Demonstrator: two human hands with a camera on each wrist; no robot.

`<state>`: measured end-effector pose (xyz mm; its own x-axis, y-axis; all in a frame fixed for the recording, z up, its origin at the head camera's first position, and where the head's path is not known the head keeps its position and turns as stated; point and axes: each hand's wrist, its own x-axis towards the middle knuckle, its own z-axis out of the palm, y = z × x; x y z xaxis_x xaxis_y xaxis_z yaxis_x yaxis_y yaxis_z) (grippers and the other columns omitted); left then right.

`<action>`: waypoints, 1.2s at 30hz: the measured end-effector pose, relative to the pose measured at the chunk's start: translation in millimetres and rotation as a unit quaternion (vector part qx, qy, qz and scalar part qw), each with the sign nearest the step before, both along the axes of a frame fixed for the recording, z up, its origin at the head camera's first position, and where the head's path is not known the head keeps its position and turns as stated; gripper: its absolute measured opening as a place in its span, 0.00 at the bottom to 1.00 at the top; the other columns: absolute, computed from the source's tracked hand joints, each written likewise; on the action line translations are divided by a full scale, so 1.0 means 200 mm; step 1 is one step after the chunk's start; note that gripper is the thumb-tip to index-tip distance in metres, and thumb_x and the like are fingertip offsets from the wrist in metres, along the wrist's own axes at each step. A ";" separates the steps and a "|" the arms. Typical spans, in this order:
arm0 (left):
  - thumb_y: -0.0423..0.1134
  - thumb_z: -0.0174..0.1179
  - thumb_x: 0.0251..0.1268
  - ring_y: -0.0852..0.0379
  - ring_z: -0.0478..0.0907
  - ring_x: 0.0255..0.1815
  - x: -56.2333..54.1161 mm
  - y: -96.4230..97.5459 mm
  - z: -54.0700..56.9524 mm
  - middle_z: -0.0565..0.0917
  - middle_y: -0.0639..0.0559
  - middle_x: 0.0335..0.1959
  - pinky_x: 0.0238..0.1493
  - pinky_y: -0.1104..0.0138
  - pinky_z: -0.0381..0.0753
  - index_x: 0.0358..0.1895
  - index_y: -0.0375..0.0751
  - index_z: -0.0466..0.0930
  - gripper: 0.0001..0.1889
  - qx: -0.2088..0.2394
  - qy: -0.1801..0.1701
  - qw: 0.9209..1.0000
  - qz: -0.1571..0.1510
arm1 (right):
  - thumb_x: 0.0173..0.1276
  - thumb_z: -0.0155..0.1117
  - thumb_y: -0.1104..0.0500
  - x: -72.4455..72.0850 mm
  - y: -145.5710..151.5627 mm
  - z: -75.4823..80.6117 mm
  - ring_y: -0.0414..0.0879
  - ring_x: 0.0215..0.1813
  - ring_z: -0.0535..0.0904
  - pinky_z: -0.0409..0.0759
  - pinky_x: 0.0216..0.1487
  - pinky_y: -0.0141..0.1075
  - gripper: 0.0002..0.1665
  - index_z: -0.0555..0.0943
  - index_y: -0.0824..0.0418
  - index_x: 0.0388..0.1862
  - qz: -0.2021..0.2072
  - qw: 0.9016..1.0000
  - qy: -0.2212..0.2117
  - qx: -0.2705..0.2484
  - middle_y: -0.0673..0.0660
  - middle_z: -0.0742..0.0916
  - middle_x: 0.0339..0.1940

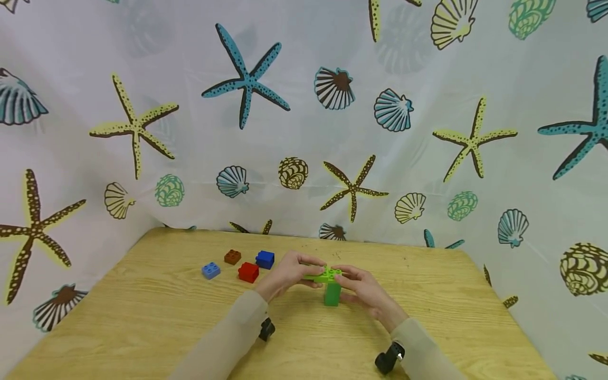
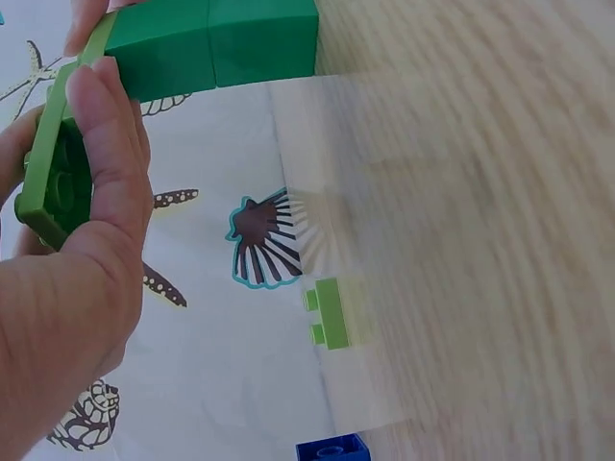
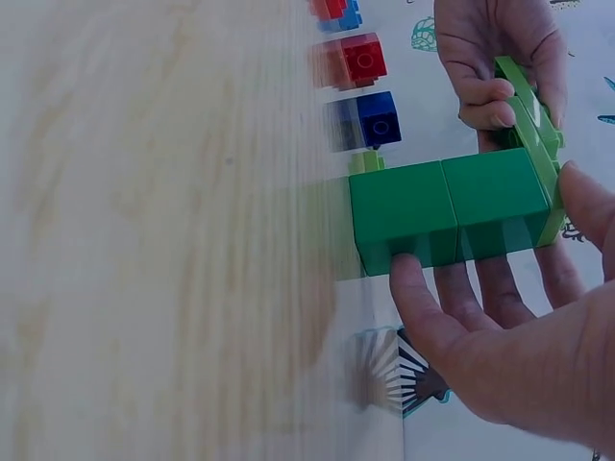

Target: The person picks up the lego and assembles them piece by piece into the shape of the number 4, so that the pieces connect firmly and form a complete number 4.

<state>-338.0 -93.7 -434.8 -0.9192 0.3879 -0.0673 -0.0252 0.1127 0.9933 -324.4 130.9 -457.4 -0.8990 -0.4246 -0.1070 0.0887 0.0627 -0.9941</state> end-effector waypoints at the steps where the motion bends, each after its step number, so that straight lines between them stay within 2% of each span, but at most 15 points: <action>1: 0.35 0.63 0.67 0.51 0.87 0.37 0.00 0.00 0.00 0.82 0.39 0.53 0.44 0.58 0.86 0.58 0.31 0.80 0.19 0.000 -0.004 1.000 -0.002 | 0.73 0.60 0.48 0.00 0.00 0.00 0.45 0.56 0.78 0.76 0.62 0.50 0.29 0.72 0.58 0.69 0.003 1.000 0.000 0.001 0.56 0.79 0.60; 6: 0.41 0.64 0.66 0.50 0.88 0.37 0.00 -0.02 -0.01 0.86 0.41 0.48 0.42 0.59 0.86 0.58 0.34 0.81 0.20 -0.028 0.012 0.999 -0.009 | 0.70 0.63 0.45 0.00 0.01 -0.01 0.47 0.58 0.78 0.77 0.62 0.49 0.34 0.70 0.58 0.70 0.009 1.000 -0.001 0.005 0.58 0.77 0.63; 10: 0.48 0.60 0.70 0.51 0.86 0.38 -0.02 -0.05 -0.02 0.86 0.44 0.48 0.43 0.59 0.86 0.56 0.38 0.83 0.20 -0.063 0.047 0.997 -0.015 | 0.71 0.62 0.48 0.01 0.00 0.00 0.46 0.57 0.77 0.77 0.60 0.49 0.30 0.72 0.56 0.69 -0.001 1.000 -0.007 0.006 0.60 0.77 0.64; 15: 0.53 0.51 0.74 0.55 0.82 0.41 -0.04 -0.10 0.00 0.83 0.46 0.51 0.44 0.60 0.85 0.53 0.38 0.84 0.23 -0.084 0.069 0.994 0.001 | 0.71 0.62 0.49 0.01 0.00 0.00 0.44 0.55 0.77 0.79 0.58 0.48 0.29 0.73 0.56 0.68 -0.015 1.000 -0.004 0.006 0.59 0.76 0.63; 21: 0.54 0.51 0.74 0.50 0.81 0.45 -0.08 -0.18 -0.02 0.82 0.45 0.50 0.46 0.60 0.85 0.54 0.37 0.82 0.24 -0.092 0.072 0.993 0.010 | 0.71 0.63 0.49 -0.01 0.00 0.00 0.44 0.56 0.77 0.79 0.58 0.47 0.30 0.73 0.57 0.68 -0.017 1.000 -0.006 0.003 0.59 0.76 0.64; 26: 0.52 0.51 0.75 0.48 0.84 0.46 -0.06 -0.26 -0.04 0.84 0.45 0.45 0.45 0.60 0.84 0.54 0.38 0.82 0.21 -0.094 0.072 0.993 -0.001 | 0.70 0.63 0.48 0.00 0.00 0.00 0.44 0.57 0.76 0.79 0.58 0.47 0.31 0.72 0.58 0.69 -0.008 1.000 -0.009 0.001 0.60 0.73 0.68; 30: 0.49 0.53 0.75 0.47 0.84 0.46 -0.05 -0.31 -0.04 0.85 0.42 0.47 0.48 0.57 0.84 0.52 0.39 0.82 0.18 -0.092 0.080 0.992 -0.018 | 0.70 0.63 0.48 0.00 0.01 0.00 0.47 0.60 0.74 0.79 0.58 0.48 0.31 0.73 0.57 0.69 -0.016 1.000 0.000 0.005 0.62 0.70 0.70; 32: 0.49 0.54 0.74 0.46 0.84 0.46 -0.03 -0.35 -0.04 0.85 0.39 0.48 0.48 0.56 0.83 0.52 0.38 0.82 0.18 -0.101 0.090 0.990 -0.028 | 0.70 0.63 0.48 0.01 0.01 0.01 0.47 0.63 0.71 0.79 0.58 0.48 0.30 0.74 0.56 0.68 -0.023 1.000 0.006 0.008 0.61 0.69 0.71; 36: 0.47 0.57 0.72 0.47 0.83 0.45 0.00 -0.43 -0.04 0.84 0.35 0.48 0.48 0.55 0.83 0.50 0.34 0.82 0.18 -0.132 0.097 0.986 -0.044 | 0.71 0.63 0.49 0.01 -0.01 0.01 0.48 0.61 0.70 0.78 0.56 0.48 0.27 0.75 0.56 0.66 -0.027 0.999 0.016 0.007 0.60 0.71 0.67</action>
